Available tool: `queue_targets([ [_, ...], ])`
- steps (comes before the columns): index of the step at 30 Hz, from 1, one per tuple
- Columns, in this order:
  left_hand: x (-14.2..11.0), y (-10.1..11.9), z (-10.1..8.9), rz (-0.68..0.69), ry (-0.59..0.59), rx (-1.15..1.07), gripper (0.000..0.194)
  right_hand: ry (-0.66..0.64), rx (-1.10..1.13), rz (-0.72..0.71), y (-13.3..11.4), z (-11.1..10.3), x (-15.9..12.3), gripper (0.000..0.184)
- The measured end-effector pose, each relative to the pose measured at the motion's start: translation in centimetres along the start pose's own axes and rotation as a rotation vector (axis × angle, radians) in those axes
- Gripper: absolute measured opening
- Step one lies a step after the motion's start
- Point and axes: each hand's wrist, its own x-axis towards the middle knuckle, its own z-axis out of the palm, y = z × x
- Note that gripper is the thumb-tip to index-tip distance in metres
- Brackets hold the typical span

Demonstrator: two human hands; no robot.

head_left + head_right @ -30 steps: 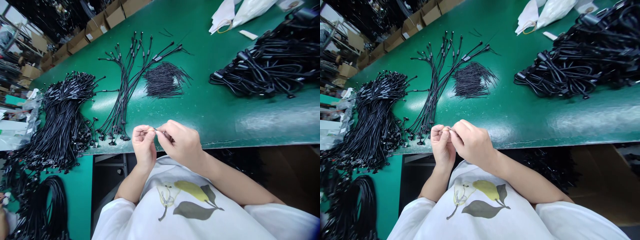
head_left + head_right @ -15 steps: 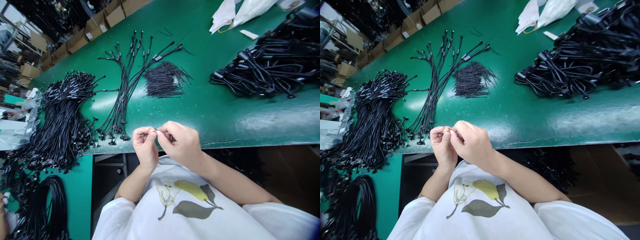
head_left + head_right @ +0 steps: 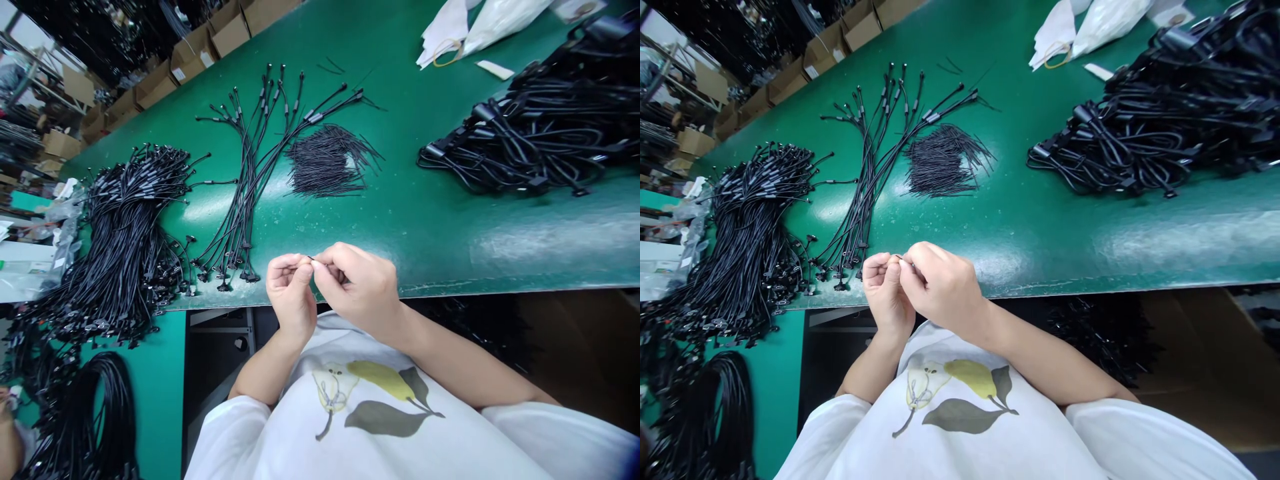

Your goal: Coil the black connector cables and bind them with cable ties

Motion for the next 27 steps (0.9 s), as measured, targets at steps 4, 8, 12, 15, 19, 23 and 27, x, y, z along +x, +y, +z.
queue_targets([
  [4, 0.2, 0.3, 0.1, -0.038, -0.028, -0.015, 0.037, -0.007, -0.044, -0.032, 0.2, -0.3, 0.1, 0.021],
  [8, 0.3, 0.4, 0.2, -0.066, -0.042, 0.008, 0.039, -0.026, -0.108, -0.061, 0.2, -0.4, 0.0, 0.023],
  [12, 0.5, 0.5, 0.1, -0.069, -0.064, 0.038, 0.038, -0.024, -0.154, -0.100, 0.3, -0.5, 0.0, 0.023],
  [15, 0.6, 0.6, -0.1, -0.055, -0.102, 0.059, 0.035, -0.034, -0.207, -0.141, 0.4, -0.6, -0.1, 0.022],
  [19, 0.7, 0.7, -0.3, -0.022, -0.145, 0.079, 0.030, -0.042, -0.271, -0.198, 0.6, -0.8, -0.1, 0.023],
  [23, 0.8, 0.9, -0.6, 0.067, -0.204, 0.138, 0.022, -0.027, -0.343, -0.254, 0.6, -1.1, 0.0, 0.022],
  [27, 0.9, 1.1, -1.0, 0.155, -0.257, 0.225, 0.018, -0.035, -0.368, -0.293, 0.7, -1.3, 0.2, 0.020],
])
